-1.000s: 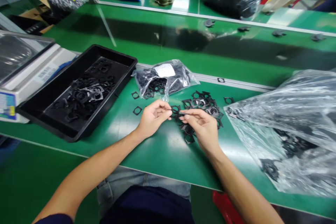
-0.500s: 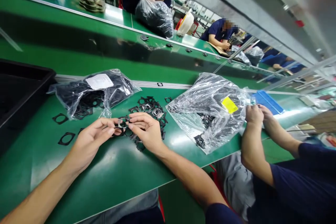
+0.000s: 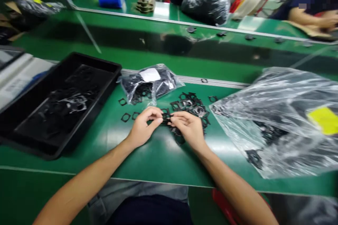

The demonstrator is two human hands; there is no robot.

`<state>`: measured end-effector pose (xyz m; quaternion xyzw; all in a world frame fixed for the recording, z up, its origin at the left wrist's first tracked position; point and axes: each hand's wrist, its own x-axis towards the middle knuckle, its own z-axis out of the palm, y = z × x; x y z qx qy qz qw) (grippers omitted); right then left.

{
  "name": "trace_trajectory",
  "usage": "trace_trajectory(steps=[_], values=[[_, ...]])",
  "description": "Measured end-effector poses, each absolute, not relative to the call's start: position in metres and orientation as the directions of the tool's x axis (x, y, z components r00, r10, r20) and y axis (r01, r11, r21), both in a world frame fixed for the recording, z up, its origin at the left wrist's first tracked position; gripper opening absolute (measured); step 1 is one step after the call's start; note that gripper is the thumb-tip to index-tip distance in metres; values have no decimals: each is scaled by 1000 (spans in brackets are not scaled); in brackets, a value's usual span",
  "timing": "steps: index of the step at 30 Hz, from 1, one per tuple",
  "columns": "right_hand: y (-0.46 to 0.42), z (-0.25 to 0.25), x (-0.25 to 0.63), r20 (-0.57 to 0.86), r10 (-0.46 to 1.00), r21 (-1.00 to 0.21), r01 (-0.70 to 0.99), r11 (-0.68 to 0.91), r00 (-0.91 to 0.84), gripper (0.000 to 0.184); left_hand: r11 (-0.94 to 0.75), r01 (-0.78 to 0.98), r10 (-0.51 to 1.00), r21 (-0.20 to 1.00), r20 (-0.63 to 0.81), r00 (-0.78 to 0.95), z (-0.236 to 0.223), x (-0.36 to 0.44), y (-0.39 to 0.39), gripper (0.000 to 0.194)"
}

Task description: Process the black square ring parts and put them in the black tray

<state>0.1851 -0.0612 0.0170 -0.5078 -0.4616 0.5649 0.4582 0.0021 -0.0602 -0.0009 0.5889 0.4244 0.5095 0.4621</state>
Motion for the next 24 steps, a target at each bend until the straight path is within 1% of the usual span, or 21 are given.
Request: trace_trajectory(steps=[2,4,7,10,14,20,22,24], values=[[-58,19,185,-128,991,-991,-34,-129,-29,32,-318,81,945,944,310,103,-1,0,-57,18],[-58,20,185,-111,993,-994,-7,-111,-34,33,-364,97,929,926,354,109,0,-1,-56,17],[-60,22,183,-108,989,-994,24,-106,-96,35,-353,86,933,931,344,106,-1,0,-56,18],[-62,23,182,-122,982,-992,2,-123,-142,34,-328,85,944,941,322,73,-3,2,-56,22],[-62,24,182,-124,981,-991,-39,-131,-148,32,-304,86,953,949,302,39,-4,3,-56,22],[-62,27,181,-112,982,-991,-50,-121,-155,35,-266,69,964,961,264,42,-4,3,-57,22],[-62,26,180,-108,981,-992,-54,-118,-161,36,-279,80,960,957,276,42,-3,3,-58,21],[-63,25,180,-102,981,-993,-46,-111,-166,36,-331,115,944,937,328,43,-2,3,-60,19]])
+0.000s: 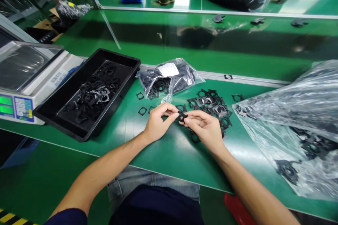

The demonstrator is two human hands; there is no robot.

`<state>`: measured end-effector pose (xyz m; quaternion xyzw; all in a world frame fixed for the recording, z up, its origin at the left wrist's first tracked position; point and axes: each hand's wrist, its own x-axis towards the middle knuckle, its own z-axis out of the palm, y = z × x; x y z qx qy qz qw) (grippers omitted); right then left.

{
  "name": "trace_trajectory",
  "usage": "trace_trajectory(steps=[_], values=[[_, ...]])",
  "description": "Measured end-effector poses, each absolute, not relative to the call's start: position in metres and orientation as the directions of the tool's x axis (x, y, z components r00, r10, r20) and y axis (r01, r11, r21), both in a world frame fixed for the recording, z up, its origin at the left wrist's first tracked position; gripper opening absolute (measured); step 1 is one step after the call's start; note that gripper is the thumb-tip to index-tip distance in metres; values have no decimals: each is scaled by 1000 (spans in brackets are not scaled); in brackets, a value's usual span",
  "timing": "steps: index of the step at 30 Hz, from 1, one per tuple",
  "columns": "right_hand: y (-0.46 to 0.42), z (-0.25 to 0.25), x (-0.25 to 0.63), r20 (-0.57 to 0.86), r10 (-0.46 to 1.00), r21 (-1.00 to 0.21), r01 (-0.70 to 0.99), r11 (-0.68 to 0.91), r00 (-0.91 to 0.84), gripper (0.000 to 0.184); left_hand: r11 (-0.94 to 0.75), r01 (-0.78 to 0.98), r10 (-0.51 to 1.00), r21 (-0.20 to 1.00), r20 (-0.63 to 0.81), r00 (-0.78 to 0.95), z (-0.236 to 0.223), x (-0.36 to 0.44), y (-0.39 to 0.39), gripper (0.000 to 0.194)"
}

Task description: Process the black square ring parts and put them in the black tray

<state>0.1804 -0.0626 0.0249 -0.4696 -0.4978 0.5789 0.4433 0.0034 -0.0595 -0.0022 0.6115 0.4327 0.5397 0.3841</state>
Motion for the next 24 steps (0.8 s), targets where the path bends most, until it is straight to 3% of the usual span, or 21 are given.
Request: trace_trajectory(steps=[4,9,15,24], values=[[-64,21,181,-30,990,-999,16,-28,-134,30,-435,171,900,884,433,51,0,3,-62,12],[-67,19,182,103,991,-987,112,112,-83,26,-444,179,895,878,445,33,1,2,-63,13],[-67,20,182,137,988,-980,137,146,-73,23,-479,224,875,849,481,50,6,0,-61,12],[-69,22,181,185,980,-961,195,197,-76,21,-309,72,951,948,307,44,3,2,-58,25]])
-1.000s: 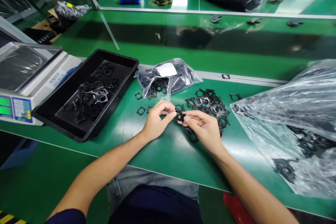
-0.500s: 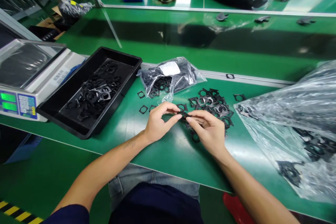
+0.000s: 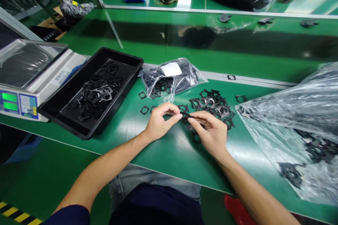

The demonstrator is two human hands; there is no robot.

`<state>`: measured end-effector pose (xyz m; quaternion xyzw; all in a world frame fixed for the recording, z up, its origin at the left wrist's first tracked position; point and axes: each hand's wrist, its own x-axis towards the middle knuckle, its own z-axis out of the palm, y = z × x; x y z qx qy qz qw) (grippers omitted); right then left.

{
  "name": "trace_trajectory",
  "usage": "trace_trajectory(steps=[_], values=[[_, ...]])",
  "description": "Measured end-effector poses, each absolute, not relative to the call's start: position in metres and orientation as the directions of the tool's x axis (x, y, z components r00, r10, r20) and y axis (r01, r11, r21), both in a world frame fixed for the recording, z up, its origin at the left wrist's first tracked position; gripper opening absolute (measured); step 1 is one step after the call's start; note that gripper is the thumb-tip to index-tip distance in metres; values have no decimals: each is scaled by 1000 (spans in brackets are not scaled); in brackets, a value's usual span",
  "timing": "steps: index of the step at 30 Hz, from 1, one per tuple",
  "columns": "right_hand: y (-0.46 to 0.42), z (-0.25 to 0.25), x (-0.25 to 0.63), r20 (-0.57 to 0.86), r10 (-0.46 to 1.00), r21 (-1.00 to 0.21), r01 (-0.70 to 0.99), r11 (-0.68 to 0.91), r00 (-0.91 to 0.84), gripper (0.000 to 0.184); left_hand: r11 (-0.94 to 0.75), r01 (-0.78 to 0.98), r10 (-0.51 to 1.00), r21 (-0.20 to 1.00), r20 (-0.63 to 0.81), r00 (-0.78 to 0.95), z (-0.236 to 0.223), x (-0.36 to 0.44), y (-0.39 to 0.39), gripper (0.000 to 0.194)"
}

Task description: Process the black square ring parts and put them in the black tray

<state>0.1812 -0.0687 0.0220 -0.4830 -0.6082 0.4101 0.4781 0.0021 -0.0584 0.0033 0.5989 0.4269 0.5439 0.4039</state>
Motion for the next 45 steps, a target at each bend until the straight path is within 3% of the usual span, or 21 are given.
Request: trace_trajectory(steps=[4,12,18,22,30,34,37,42,45], values=[[-68,22,182,194,977,-959,193,208,-88,19,-297,34,955,954,296,20,1,3,-56,26],[-69,21,181,179,981,-964,187,190,-75,23,-425,215,902,879,431,21,7,1,-60,19],[-69,23,181,185,979,-962,190,198,-85,23,-328,72,945,942,328,17,1,2,-58,24],[-66,23,182,168,982,-973,144,179,-88,22,-364,99,931,926,359,60,2,1,-58,21],[-58,26,183,-129,982,-982,-123,-146,-140,31,-440,159,898,884,428,101,3,1,-62,11],[-56,27,184,-215,964,-956,-168,-240,-156,38,-566,241,824,788,542,164,5,-1,-60,8],[-58,24,184,-114,988,-991,-58,-120,-106,29,-601,280,797,749,589,134,5,-2,-59,3],[-63,22,183,244,965,-945,200,259,-98,11,-567,284,819,773,564,100,6,-2,-58,3],[-66,23,182,294,944,-920,223,321,-148,8,-541,288,838,790,535,105,6,-2,-59,4]])
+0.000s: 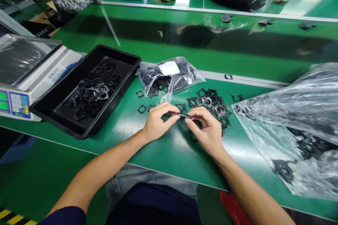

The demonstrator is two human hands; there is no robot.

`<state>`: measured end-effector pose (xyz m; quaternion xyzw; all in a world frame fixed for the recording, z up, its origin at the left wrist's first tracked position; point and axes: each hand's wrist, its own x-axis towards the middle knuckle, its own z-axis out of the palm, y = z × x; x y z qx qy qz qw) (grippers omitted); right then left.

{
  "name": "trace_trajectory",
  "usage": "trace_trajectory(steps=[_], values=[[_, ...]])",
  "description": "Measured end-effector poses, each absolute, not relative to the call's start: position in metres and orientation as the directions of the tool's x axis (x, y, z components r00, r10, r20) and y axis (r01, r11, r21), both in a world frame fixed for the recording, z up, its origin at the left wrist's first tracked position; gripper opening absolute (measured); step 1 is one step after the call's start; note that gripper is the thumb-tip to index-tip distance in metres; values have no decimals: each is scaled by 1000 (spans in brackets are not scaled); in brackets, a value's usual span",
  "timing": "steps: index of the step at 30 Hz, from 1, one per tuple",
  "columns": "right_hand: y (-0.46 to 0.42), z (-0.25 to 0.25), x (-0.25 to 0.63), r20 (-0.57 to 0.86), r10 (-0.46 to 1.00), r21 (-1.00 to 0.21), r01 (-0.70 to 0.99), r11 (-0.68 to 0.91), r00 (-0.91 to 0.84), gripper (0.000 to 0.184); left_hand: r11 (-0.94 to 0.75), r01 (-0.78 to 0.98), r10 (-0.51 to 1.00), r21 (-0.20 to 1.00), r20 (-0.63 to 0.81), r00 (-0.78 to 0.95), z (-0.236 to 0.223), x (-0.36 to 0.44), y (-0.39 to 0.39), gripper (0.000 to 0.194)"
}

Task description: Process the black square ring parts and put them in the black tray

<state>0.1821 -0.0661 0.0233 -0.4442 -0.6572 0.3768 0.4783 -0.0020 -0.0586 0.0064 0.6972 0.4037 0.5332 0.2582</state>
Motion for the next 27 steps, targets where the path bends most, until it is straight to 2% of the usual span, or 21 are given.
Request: trace_trajectory(steps=[7,10,14,17,22,27], values=[[-68,26,184,359,916,-866,302,399,-179,7,-570,283,822,772,541,180,8,-4,-60,9],[-67,26,184,335,926,-891,261,371,-174,7,-527,244,850,814,500,167,6,-3,-60,7],[-67,24,183,202,965,-962,152,227,-164,15,-321,91,943,943,309,128,2,1,-59,13],[-67,22,182,145,975,-980,113,165,-165,21,-147,-27,979,989,150,140,-1,2,-57,22],[-69,21,180,133,981,-980,127,151,-141,26,76,-178,990,981,-54,127,-2,1,-53,35],[-67,21,179,101,989,-990,85,110,-108,30,229,-355,969,906,-179,169,-1,5,-55,44]])
